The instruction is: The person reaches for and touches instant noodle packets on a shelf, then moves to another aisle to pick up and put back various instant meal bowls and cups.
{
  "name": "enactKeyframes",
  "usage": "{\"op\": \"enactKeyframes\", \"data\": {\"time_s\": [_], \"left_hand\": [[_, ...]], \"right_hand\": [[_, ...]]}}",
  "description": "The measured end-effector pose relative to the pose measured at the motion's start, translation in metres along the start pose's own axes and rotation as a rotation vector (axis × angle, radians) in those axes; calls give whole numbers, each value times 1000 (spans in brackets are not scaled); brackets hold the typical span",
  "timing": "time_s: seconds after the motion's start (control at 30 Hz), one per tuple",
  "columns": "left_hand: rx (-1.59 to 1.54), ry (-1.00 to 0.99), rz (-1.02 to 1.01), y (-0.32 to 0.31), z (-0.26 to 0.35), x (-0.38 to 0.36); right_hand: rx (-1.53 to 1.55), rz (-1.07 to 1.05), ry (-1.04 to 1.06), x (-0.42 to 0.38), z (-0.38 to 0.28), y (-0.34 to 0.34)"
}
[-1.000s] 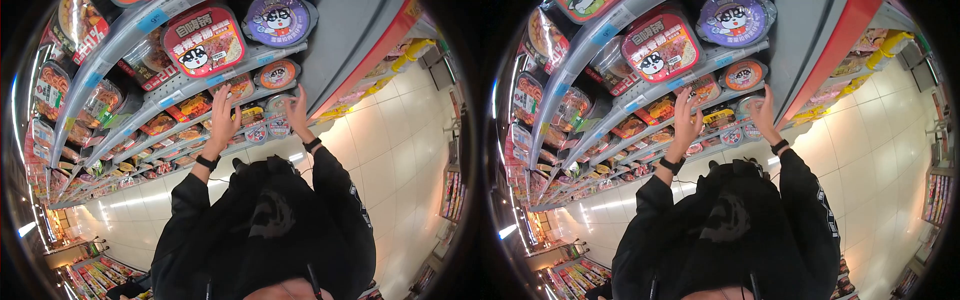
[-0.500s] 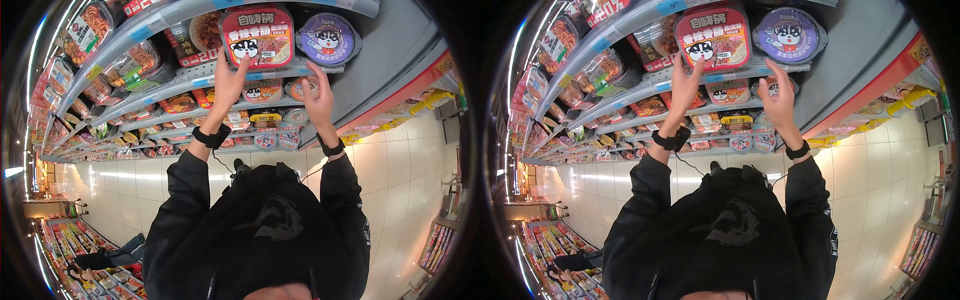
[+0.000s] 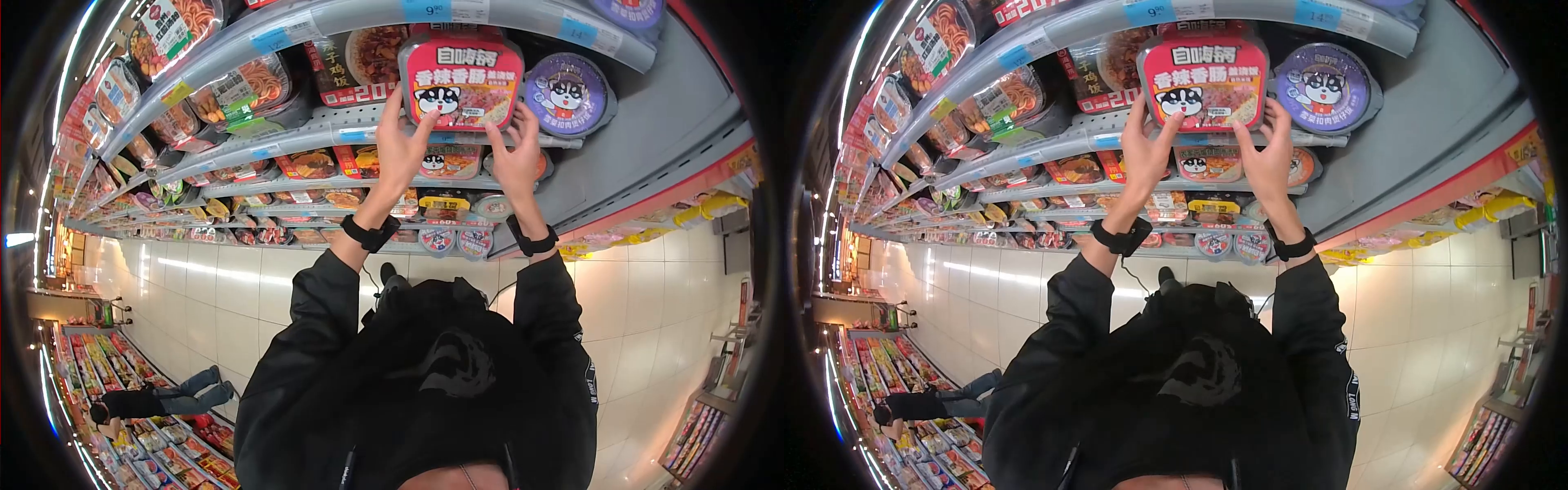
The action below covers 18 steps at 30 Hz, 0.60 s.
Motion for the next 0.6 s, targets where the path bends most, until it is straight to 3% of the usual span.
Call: {"op": "enactKeyframes", "data": {"time_s": [0.2, 0.27, 0.4, 0.43, 0.53, 0.6], "left_hand": [[-185, 124, 12, 14, 1, -44], [-191, 103, 25, 22, 4, -73], [-278, 203, 10, 34, -5, -122], [-217, 195, -63, 35, -3, -128], [-132, 317, -112, 45, -10, -152], [10, 367, -266, 42, -16, -164]], "right_hand": [[115, -57, -16, -35, 0, 4], [57, -103, -159, -65, 15, 6], [211, -81, -198, -119, 16, 8], [114, -241, -326, -138, 31, 5], [-108, -476, -302, -164, 42, 9], [90, -662, -558, -186, 53, 5]]}}
Point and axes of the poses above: each hand's wrist, its own x-axis towards the middle knuckle, its own y-axis out of the back of the hand, z = x × y, the point moved 8 cm from there along x, towards the middle knuckle, and after that the axes turned 8 degrees about -x, right-handed, at the moved point
